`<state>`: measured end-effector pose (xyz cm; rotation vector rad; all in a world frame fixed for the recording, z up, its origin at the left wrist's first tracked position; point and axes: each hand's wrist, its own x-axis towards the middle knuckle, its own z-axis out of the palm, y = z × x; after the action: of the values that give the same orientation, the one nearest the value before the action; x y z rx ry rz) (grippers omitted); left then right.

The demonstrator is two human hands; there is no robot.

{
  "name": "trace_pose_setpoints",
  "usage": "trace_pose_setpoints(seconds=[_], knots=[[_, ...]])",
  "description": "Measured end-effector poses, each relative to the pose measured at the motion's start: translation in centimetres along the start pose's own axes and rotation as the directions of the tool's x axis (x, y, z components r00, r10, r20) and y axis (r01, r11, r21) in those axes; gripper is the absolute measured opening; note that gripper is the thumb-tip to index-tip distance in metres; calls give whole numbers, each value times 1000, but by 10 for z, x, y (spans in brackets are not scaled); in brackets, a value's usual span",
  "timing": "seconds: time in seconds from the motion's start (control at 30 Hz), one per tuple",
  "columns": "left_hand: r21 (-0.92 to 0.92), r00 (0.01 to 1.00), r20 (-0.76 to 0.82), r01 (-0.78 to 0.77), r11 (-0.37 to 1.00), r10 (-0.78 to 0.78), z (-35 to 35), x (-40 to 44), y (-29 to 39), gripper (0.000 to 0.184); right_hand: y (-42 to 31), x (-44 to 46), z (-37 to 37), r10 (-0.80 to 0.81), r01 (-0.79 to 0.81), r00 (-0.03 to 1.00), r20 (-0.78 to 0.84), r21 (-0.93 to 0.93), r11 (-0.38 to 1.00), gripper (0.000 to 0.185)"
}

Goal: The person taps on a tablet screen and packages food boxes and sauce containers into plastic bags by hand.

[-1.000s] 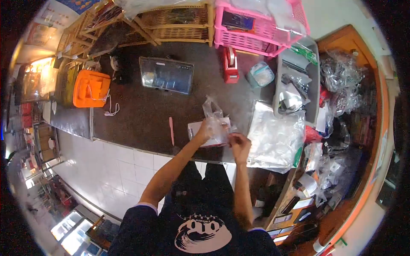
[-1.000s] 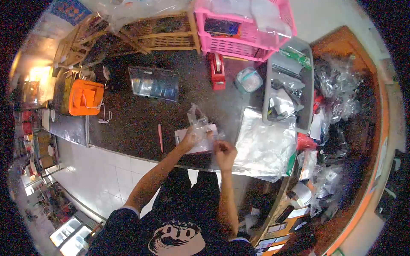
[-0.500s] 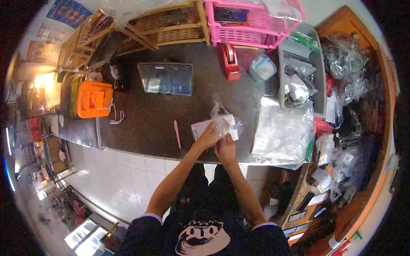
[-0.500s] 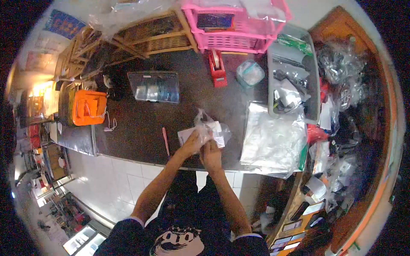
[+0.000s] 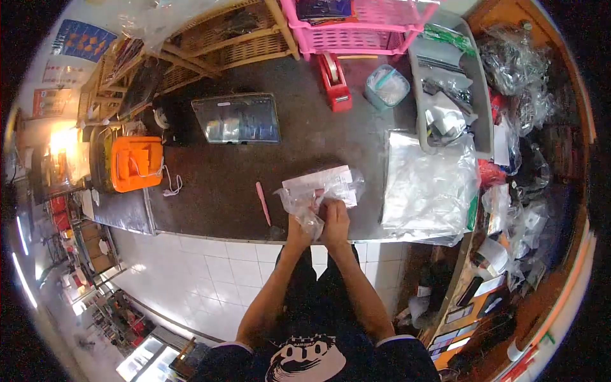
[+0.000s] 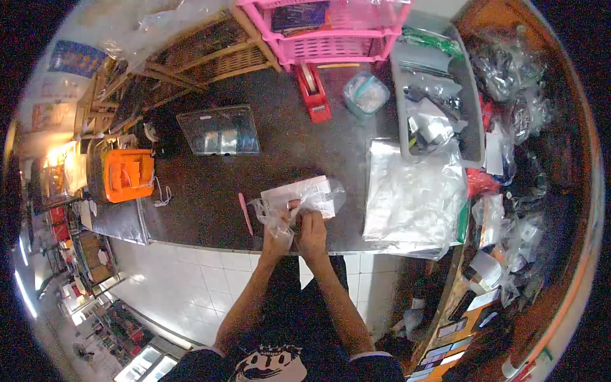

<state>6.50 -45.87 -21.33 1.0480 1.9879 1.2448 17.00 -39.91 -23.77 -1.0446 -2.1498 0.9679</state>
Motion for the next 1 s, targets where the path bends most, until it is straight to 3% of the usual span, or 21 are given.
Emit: trace_pose_setpoints(seconds=[0.03, 0.1, 0.2, 0.27, 0.3, 0.37, 0.43, 0.5, 0.57, 0.63, 0.7, 0.73, 0.8, 0.87, 0.9, 1.0], knots=[[-119, 986, 39, 166, 979, -162, -2, 0, -8, 38, -9, 4, -7, 32, -31, 999, -25, 26, 999, 22], [-227, 942, 86, 334, 915, -323, -3, -4, -20, 36, -22, 13, -20, 61, -59, 997, -36, 59, 997, 19], [-147, 964, 67, 265, 953, -257, -8, 1, -10, 31, -18, 23, -30, 77, -69, 992, -96, 82, 994, 18], [-97, 991, 87, 107, 989, -99, -14, 9, 3, 29, -11, 19, -24, 350, -293, 933, -80, 390, 873, 15], [-98, 991, 78, 114, 989, -107, -12, 8, 3, 29, -13, 20, -15, 452, -298, 882, -130, 589, 751, 11], [-294, 989, 73, 146, 945, -130, -8, 6, 4, 28, -10, 20, -12, 489, -316, 863, -124, 623, 716, 10], [-305, 987, 72, 156, 939, -140, -6, 3, -2, 31, -13, 25, -14, 524, -330, 843, -121, 653, 682, 11], [-319, 987, 72, 162, 934, -146, -5, -2, -9, 35, -17, 30, -16, 605, -313, 793, -62, 812, 493, 15], [-171, 983, 125, 158, 973, -138, -8, -10, -17, 34, -9, 31, -18, 594, -315, 803, -47, 813, 490, 17], [-192, 991, 99, 106, 976, -88, -6, -7, -21, 34, -2, 32, -16, 583, -315, 811, -37, 814, 489, 19], [-209, 996, 76, 55, 976, -40, -3, -8, -20, 34, 1, 33, -15, 525, -299, 846, -88, 737, 606, 19], [-396, 959, 64, 277, 876, -274, -1, -12, -17, 34, 2, 34, -15, 521, -300, 849, -86, 734, 609, 19], [-567, 867, 98, 453, 688, -489, -2, -10, -12, 33, 0, 39, -16, 500, -326, 862, -85, 661, 676, 22], [-210, 985, 92, 163, 964, -147, -11, -4, -9, 34, -5, 43, -27, 488, -376, 872, -41, 581, 722, 24], [-213, 985, 92, 165, 963, -148, -11, -4, -13, 34, -8, 45, -31, 482, -419, 876, 2, 497, 760, 25], [-233, 986, 118, 146, 961, -121, -8, -7, -22, 34, -3, 44, -31, 467, -434, 883, 52, 469, 769, 28]])
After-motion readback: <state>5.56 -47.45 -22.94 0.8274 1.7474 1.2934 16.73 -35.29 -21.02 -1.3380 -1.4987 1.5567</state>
